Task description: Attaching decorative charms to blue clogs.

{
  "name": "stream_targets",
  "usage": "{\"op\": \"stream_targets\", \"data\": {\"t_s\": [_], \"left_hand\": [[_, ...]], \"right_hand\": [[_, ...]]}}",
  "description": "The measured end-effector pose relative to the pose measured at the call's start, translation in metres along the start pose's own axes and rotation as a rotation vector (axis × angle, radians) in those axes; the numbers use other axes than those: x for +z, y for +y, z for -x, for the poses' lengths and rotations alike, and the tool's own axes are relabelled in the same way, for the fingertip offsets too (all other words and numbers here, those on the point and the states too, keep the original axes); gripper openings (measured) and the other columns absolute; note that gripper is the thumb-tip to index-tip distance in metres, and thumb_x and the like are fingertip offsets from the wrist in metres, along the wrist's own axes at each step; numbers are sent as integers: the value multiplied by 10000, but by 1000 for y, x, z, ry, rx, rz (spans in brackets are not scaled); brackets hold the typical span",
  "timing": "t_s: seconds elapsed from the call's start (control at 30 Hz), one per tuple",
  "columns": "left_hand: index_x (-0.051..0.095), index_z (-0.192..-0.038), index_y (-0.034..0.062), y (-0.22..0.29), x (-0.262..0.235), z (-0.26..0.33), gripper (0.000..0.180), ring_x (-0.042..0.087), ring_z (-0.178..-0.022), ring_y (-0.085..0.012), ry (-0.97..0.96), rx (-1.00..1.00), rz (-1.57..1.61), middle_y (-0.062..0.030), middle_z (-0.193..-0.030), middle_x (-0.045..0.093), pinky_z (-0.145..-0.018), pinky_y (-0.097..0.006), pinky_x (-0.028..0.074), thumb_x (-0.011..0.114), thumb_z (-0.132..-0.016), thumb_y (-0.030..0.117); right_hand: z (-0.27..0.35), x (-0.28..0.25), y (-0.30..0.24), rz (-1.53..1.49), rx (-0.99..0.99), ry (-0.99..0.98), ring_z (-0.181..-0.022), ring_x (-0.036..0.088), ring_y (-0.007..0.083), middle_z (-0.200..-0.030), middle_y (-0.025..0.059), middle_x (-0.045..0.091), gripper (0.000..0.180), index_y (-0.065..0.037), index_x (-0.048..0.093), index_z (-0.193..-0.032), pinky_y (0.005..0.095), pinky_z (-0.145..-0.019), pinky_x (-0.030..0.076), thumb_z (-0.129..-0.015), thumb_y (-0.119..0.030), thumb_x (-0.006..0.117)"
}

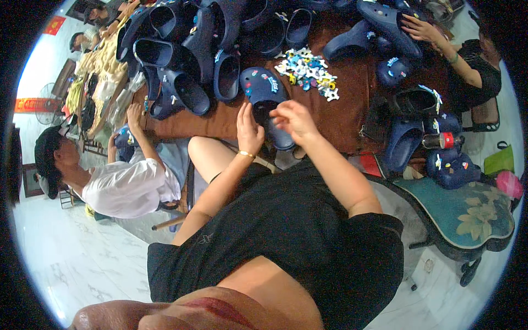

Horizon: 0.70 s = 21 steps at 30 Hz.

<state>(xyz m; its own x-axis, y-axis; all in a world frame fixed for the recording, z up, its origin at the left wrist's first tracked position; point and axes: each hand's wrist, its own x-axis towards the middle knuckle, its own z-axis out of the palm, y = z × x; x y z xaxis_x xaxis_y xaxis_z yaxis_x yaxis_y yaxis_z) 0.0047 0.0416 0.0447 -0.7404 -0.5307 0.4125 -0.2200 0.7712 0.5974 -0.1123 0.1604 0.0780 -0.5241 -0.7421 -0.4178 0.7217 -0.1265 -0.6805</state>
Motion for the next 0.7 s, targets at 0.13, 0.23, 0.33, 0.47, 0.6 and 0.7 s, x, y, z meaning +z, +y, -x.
{"op": "stream_targets", "data": {"t_s": [0.13,0.23,0.33,0.47,0.6,0.7], "left_hand": [[446,-1161,8,16,-5,1,512,461,-1032,-354,-21,305,54,-183,-1118,486,-882,-404,384,494,-655,-58],[511,-1051,-8,27,18,-2,368,509,-939,-380,-104,197,45,-202,-1012,534,-841,-421,409,485,-685,-44],[543,-891,-47,12,32,-18,237,518,-892,-385,-450,-57,-301,-243,-918,545,-785,-432,427,562,-684,66],[592,-791,17,-34,44,-20,172,546,-859,-326,-474,-195,-382,-185,-876,566,-775,-402,441,583,-694,158],[600,-763,40,-23,38,-14,152,556,-810,-324,-341,35,-389,-170,-854,571,-737,-409,449,564,-689,167],[582,-691,25,-16,31,-12,140,554,-804,-336,-321,63,-335,-168,-766,569,-738,-425,439,589,-672,163]], "right_hand": [[-34,-37,-1,677,-534,263,-754,561,137,-869,60,593,194,-18,526,-972,269,-678,464,-804,-112,553],[-45,-38,22,918,-573,256,-778,577,205,-960,120,568,303,-2,517,-1027,307,-731,462,-768,-140,591],[-29,-24,39,1081,-483,142,-752,589,273,-987,160,556,341,-7,535,-1020,337,-717,468,-738,-182,613],[-24,-17,35,1160,-370,65,-733,597,252,-855,149,576,225,-9,577,-922,331,-686,474,-745,-146,596],[-68,-25,15,1192,-765,257,-816,571,284,-899,168,562,235,-10,567,-950,367,-733,457,-739,-113,576],[-99,-18,5,1301,-836,308,-849,554,295,-928,166,569,250,6,570,-965,346,-767,450,-739,-102,567]]}}
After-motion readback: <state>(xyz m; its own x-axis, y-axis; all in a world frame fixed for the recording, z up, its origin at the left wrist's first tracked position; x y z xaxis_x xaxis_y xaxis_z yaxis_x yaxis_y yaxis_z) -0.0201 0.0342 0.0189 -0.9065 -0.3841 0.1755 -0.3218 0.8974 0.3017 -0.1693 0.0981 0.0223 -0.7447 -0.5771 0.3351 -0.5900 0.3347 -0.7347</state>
